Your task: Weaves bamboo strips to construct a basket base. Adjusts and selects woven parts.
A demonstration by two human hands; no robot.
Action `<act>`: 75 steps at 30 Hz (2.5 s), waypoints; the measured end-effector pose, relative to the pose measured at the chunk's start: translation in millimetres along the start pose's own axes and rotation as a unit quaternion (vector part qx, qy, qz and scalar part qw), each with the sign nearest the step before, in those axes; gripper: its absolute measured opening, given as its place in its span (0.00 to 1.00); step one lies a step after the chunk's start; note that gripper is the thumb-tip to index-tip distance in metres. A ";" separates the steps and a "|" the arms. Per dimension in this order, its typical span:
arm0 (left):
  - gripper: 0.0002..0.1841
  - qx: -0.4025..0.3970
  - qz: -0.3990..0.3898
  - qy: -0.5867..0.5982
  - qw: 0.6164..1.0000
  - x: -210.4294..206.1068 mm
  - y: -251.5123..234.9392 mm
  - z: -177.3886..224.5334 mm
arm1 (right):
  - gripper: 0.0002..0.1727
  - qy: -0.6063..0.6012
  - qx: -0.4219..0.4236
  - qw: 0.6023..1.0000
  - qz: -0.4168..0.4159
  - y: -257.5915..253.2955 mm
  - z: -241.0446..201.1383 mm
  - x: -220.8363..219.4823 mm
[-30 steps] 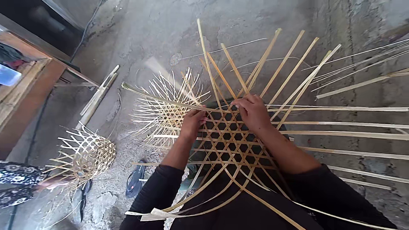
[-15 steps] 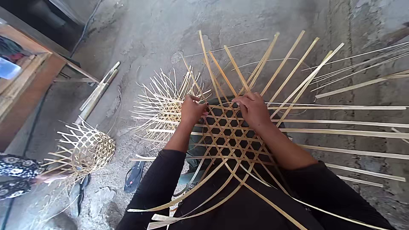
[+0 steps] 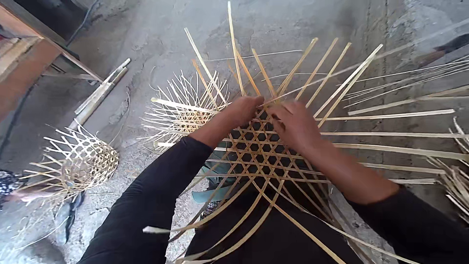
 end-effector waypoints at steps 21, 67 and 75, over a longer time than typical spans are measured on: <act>0.26 0.121 0.376 -0.038 0.918 248.5 14.1 34.6 | 0.27 -0.245 -0.124 0.960 0.053 -189.9 -26.4 133.8; 0.21 0.162 0.470 0.150 0.854 -130.7 143.8 23.6 | 0.16 -0.098 -0.093 0.991 0.008 -1.7 -28.2 -95.7; 0.20 0.158 0.478 0.136 0.853 -130.7 143.0 21.5 | 0.17 -0.150 -0.078 0.986 -0.011 -2.7 -21.2 -93.8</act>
Point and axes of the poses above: each hand's wrist, its own y-axis away from the middle knuckle, its own x-axis out of the back of the hand, z = x × y, the point moved 4 cm from there along -y, towards the middle knuckle, and after that the axes turned 12 degrees about -x, right-handed, at the moved point
